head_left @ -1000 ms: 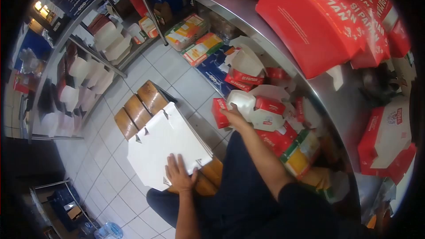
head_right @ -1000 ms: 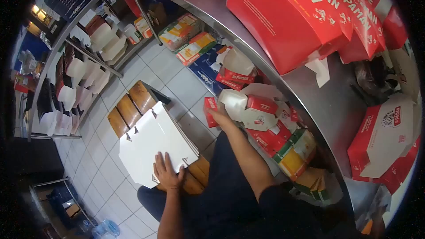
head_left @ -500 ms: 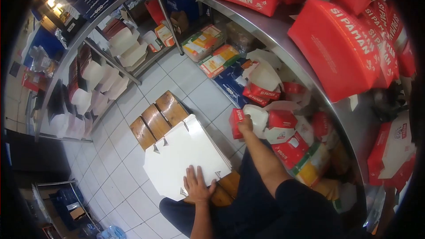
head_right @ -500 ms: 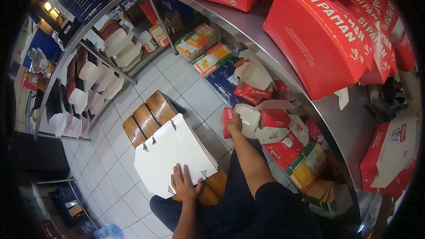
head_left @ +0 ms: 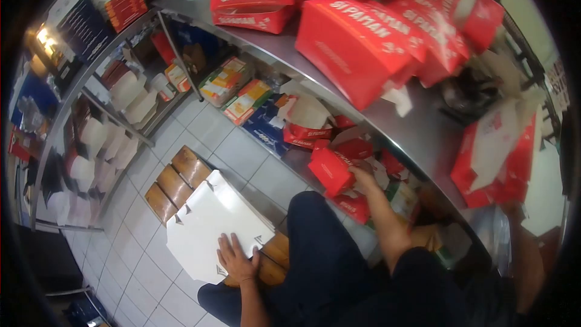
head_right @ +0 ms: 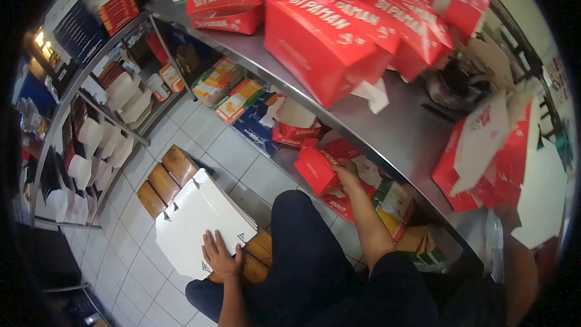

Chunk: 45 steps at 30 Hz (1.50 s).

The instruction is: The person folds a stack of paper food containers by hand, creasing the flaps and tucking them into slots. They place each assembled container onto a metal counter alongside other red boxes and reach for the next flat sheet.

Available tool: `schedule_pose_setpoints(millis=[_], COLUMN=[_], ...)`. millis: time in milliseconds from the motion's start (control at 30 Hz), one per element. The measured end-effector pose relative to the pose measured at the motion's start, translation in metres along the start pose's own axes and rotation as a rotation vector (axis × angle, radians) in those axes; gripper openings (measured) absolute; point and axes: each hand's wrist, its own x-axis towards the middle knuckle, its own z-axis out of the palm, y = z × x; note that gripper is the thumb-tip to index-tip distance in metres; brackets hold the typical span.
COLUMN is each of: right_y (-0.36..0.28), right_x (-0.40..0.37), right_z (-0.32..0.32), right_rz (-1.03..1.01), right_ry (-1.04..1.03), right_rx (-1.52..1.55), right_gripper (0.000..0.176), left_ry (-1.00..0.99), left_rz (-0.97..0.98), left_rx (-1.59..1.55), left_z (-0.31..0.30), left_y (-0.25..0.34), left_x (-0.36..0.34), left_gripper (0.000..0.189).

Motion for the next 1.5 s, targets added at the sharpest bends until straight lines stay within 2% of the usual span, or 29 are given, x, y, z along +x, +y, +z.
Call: schedule_pose_setpoints(millis=[33, 100, 167, 233, 300, 367, 433, 500, 533, 600, 633, 700, 833, 900, 933, 1000, 1033, 1100, 1200, 1233, 1267, 1367, 1400, 1433, 1467, 1500], right_y=[-0.004, -0.01, -0.002, -0.012, -0.02, -0.001, 0.012, 0.01, 0.024, 0.066, 0.059, 0.046, 0.042, 0.061, 0.064, 0.123, 0.122, 0.141, 0.186, 0.198, 0.208, 0.21, 0.2, 0.185, 0.164, 0.151], right_x=[-0.006, -0.016, -0.023, -0.041, -0.061, -0.056, -0.056, -0.068, -0.061, -0.039, -0.054, -0.085, -0.103, -0.097, -0.099, -0.072, -0.076, -0.093, -0.107, -0.115, -0.123, -0.142, -0.152, -0.163, -0.171, -0.174], right_z=[-0.019, -0.054, -0.082, -0.097, -0.112, -0.137, -0.154, -0.168, -0.181, -0.207, -0.201, -0.189, -0.185, -0.201, -0.205, -0.229, -0.232, -0.226, -0.214, -0.209, -0.203, -0.17, -0.158, -0.144, -0.129, -0.114], right_rz=[-0.005, -0.09, -0.059, -0.006, -0.108, -0.185, -0.155, -0.267, -0.275, -0.352, -0.356, -0.38, -0.297, -0.339, -0.288, -0.234, -0.19, -0.108, -0.085, -0.09, -0.096, -0.185, -0.27, -0.351, -0.456, -0.468], right_ry=[0.018, -0.025, -0.021, 0.032, 0.024, -0.012, 0.033, 0.068, 0.071, 0.112, 0.114, 0.382, 0.531, 0.568, 0.607, 0.571, 0.524, 0.568, 0.582, 0.53, 0.479, 0.405, 0.31, 0.218, 0.192, 0.189], right_rx=[0.006, -0.209, -0.15, 0.002, -0.069, -0.34, -0.315, -0.591, -0.586, -0.768, -0.764, -0.891, -0.974, -1.12, -1.269, -1.261, -1.258, -1.285, -1.144, -1.055, -0.963, -0.86, -0.763, -0.664, -0.594, -0.577], right_gripper=[0.057, 0.053, 0.049, 0.036, 0.034, 0.032, 0.031, 0.03, 0.03, 0.034, 0.034, 0.036, 0.037, 0.041, 0.048, 0.05, 0.053, 0.051, 0.052, 0.053, 0.055, 0.054, 0.052, 0.051, 0.044, 0.044], left_ry=[0.0, 0.002, 0.04, 0.047, 0.062, 0.072, 0.069, 0.078, 0.086, 0.082, 0.088, 0.081, 0.084, 0.085, 0.083, 0.085, 0.081, 0.009, -0.091, -0.16, -0.14, -0.243, -0.208, -0.194, -0.208, -0.221], left_rz=[-0.01, 0.004, 0.019, 0.034, 0.042, 0.045, 0.047, 0.063, 0.066, 0.081, 0.082, 0.091, 0.103, 0.108, 0.121, 0.112, 0.118, 0.133, 0.18, 0.184, 0.177, 0.193, 0.224, 0.223, 0.318, 0.414], left_rx=[0.01, 0.007, 0.023, 0.028, 0.033, 0.019, 0.012, 0.0, -0.002, -0.015, -0.015, -0.032, -0.056, -0.068, -0.067, -0.076, -0.083, -0.122, -0.134, -0.134, -0.189, -0.246, -0.282, -0.267, -0.305, -0.342], left_z=[0.001, 0.003, 0.004, 0.003, 0.004, 0.002, -0.001, -0.001, -0.001, 0.0, -0.001, -0.001, -0.001, -0.003, -0.003, 0.0, -0.003, -0.015, -0.016, -0.014, -0.013, -0.027, -0.037, -0.044, -0.05, -0.056], left_y=[-0.001, -0.003, -0.003, -0.002, -0.003, 0.0, -0.001, -0.001, -0.002, -0.003, -0.004, -0.005, -0.005, -0.004, -0.006, -0.008, -0.003, -0.002, -0.014, -0.019, -0.024, -0.034, -0.031, -0.035, -0.038, -0.04], left_x=[0.0, -0.001, -0.001, -0.001, -0.002, 0.001, -0.001, -0.001, -0.001, -0.002, -0.003, -0.002, -0.002, -0.004, -0.004, -0.004, -0.003, -0.005, -0.002, -0.001, 0.0, 0.009, 0.012, 0.017, 0.022, 0.028], left_gripper=[0.08, 0.08, 0.08, 0.079, 0.079, 0.079, 0.079, 0.078, 0.078, 0.077, 0.077, 0.078, 0.079, 0.077, 0.077, 0.078, 0.078, 0.08, 0.084, 0.084, 0.082, 0.079, 0.065, 0.065, 0.054, 0.043])
